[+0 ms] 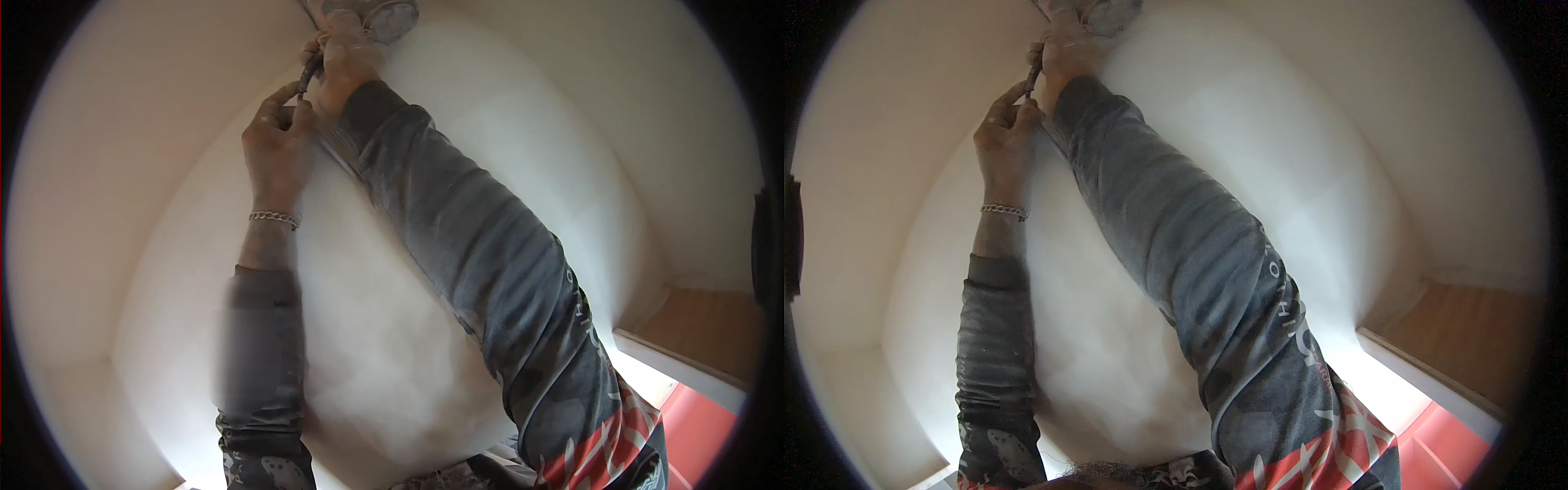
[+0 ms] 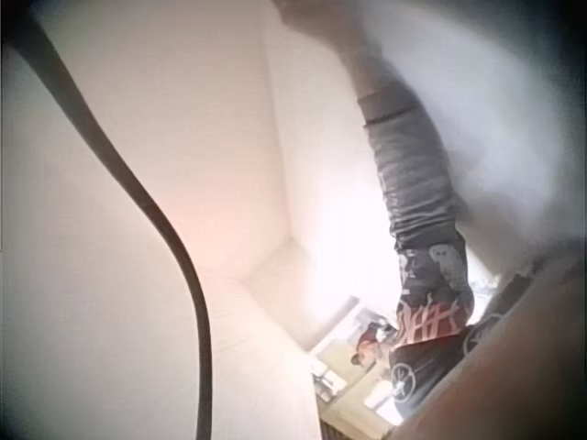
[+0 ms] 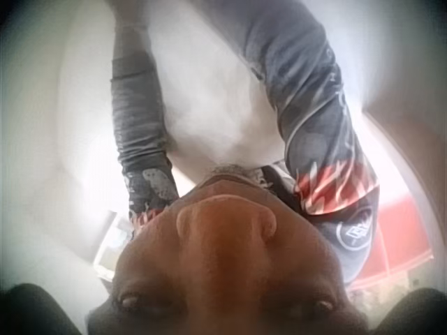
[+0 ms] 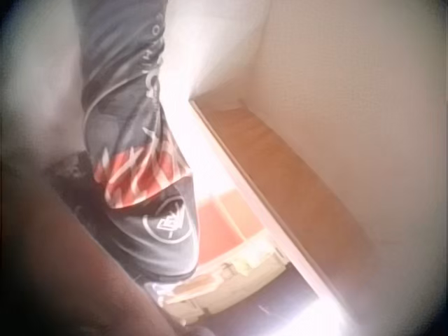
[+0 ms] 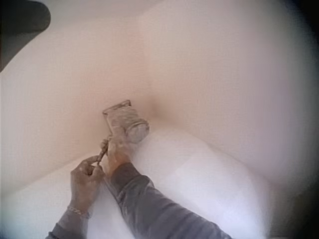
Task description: The recorder uses an electric orbital sander to smooth the surface of an interior ceiling during a renovation.
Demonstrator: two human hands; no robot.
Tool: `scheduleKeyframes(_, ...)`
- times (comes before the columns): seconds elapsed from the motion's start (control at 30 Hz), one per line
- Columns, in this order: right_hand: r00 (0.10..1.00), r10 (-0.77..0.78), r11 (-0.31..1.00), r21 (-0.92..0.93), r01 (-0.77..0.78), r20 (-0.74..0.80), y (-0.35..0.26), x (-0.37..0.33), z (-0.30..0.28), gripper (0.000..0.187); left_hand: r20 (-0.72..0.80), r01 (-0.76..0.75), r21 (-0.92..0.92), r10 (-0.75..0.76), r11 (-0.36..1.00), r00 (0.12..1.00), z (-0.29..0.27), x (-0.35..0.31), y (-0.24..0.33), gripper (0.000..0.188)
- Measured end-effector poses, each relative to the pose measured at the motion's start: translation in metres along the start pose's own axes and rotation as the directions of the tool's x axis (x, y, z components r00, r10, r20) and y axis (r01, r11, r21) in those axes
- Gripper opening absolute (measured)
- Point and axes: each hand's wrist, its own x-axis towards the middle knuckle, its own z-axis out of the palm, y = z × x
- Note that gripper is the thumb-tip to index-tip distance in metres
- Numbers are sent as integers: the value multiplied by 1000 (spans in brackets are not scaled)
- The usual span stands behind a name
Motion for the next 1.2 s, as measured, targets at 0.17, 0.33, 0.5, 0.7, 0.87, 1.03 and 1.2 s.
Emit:
scheduleKeyframes(0.17,951,-285,956,-101,274,-123,19,37,-29,10,50,-157,25,156,987,987,9,-24,23,38)
scheduleKeyframes(0.33,913,-406,909,-92,407,37,12,58,-45,19,213,-125,3,122,992,969,-14,-37,54,38)
scheduleKeyframes(0.5,961,-277,960,-52,276,-11,-4,63,-48,19,260,-140,168,93,976,961,-60,-70,62,33)
scheduleKeyframes(0.7,979,-186,982,-32,184,-78,2,63,-40,19,287,-151,415,28,897,958,-210,-197,37,42)
scheduleKeyframes(0.87,986,-111,994,-19,110,-124,6,53,-24,20,211,-103,651,-49,752,976,-332,-323,39,50)
scheduleKeyframes(1.03,984,-80,995,43,88,-158,26,60,-24,20,237,-53,631,-128,774,963,-374,-356,-18,67)
scheduleKeyframes(1.2,989,-48,993,99,62,-143,36,62,-7,21,321,-185,693,-68,697,945,-384,-395,-40,72)
